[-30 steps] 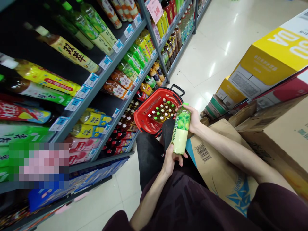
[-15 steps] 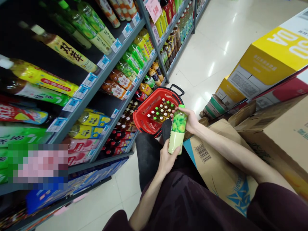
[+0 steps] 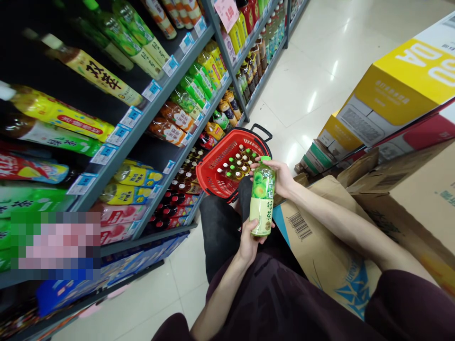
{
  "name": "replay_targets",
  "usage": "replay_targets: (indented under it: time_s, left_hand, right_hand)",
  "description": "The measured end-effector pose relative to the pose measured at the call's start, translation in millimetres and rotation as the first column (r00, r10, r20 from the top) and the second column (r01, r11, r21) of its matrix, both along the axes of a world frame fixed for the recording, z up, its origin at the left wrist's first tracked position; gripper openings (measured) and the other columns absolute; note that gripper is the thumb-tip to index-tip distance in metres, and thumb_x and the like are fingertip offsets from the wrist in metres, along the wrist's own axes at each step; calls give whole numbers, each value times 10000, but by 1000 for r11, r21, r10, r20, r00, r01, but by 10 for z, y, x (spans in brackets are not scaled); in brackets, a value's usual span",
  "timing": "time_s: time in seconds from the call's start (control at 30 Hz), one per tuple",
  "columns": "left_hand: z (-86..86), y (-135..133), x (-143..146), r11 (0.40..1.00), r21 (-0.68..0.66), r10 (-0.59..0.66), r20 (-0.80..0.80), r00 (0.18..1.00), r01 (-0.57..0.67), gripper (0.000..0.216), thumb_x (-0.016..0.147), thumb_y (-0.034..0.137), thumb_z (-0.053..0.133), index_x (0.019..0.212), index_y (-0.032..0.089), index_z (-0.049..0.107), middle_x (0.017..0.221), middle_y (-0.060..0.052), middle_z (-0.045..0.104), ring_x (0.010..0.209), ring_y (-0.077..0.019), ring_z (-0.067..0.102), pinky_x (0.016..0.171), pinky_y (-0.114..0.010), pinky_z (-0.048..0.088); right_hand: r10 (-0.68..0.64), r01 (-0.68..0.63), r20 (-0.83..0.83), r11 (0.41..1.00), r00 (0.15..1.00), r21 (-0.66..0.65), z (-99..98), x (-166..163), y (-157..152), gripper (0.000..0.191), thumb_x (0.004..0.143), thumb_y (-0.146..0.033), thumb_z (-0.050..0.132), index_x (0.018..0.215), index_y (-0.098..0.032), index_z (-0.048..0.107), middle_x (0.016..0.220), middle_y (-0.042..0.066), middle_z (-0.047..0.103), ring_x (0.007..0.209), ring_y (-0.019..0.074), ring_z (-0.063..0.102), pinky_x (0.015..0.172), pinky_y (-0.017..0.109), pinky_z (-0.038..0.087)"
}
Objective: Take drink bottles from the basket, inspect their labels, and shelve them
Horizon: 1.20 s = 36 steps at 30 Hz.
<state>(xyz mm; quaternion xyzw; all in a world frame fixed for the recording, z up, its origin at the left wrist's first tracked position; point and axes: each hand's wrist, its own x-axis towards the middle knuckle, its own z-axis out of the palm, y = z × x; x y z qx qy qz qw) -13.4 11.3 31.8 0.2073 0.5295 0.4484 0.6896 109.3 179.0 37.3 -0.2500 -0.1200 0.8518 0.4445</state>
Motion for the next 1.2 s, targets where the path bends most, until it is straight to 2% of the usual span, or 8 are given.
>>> replay_targets:
  time_s: [0.17,0.33,0.53,0.7,0.83,1.03,1.1,1.2]
  left_hand:
    - [-15,11,-25,999,-11,-31,-24,999,31,552,819,533,627,1101,60,661,833,-130,744,507,-96,460,436,-216,271]
    - [-35,16,-31,998,-7,-63,-41,997,63,620,812,565,639,1181,67,630,854,-135,749,607,-153,571,447,-221,279]
    - [4,31,-7,999,-43,-25,-41,999,23,666,853,654,592,1157,64,645,814,-128,734,600,-153,570,453,-229,277]
    - [-1,-2,-25,998,-68,-13,47,999,16,606,865,623,609,1110,71,667,783,-108,718,526,-100,469,458,-223,281]
    - [-43,-38,-69,998,-68,-1,189,982,14,610,883,639,553,1124,89,660,746,-95,700,453,-72,404,433,-216,219]
    - [-72,-87,-133,993,-84,-29,518,855,84,677,909,698,445,1111,90,663,641,-41,643,337,-36,308,444,-216,226]
    - [-96,-107,-142,993,-84,-30,529,848,88,684,899,702,466,1115,87,675,650,-50,656,347,-47,337,446,-217,231]
    - [-141,-124,-164,995,-79,-16,409,912,53,658,884,666,537,1132,78,697,757,-111,714,489,-124,528,480,-233,315]
  right_hand:
    - [-17,17,-5,1000,1000,-25,10,4,-1,163,747,-217,705,902,-208,656,791,25,754,773,227,715,739,381,608]
    - [-32,32,2,999,1000,-23,-14,6,0,147,763,-226,689,905,-212,657,787,19,751,767,227,711,724,380,608]
    - [-31,32,7,999,999,-22,-42,5,5,151,747,-228,688,894,-210,661,809,24,760,798,239,722,747,396,610]
    - [-9,9,-53,1000,999,3,-8,0,-13,196,716,-188,650,912,-198,663,865,47,785,810,254,727,763,424,616]
    - [22,-21,-42,999,999,33,17,-4,-25,231,741,-187,668,971,-194,673,947,57,801,826,254,732,774,421,621]
    - [95,-93,-22,992,995,83,-3,-3,-47,280,785,-256,746,1048,-178,689,1070,78,793,880,255,743,823,423,621]
    - [104,-102,-19,991,994,89,6,-7,-66,287,778,-248,753,1051,-192,686,1048,71,794,876,254,741,824,426,617]
    - [51,-50,-10,995,999,87,31,-20,-98,293,734,-195,754,1016,-221,680,865,25,777,806,238,725,792,408,607]
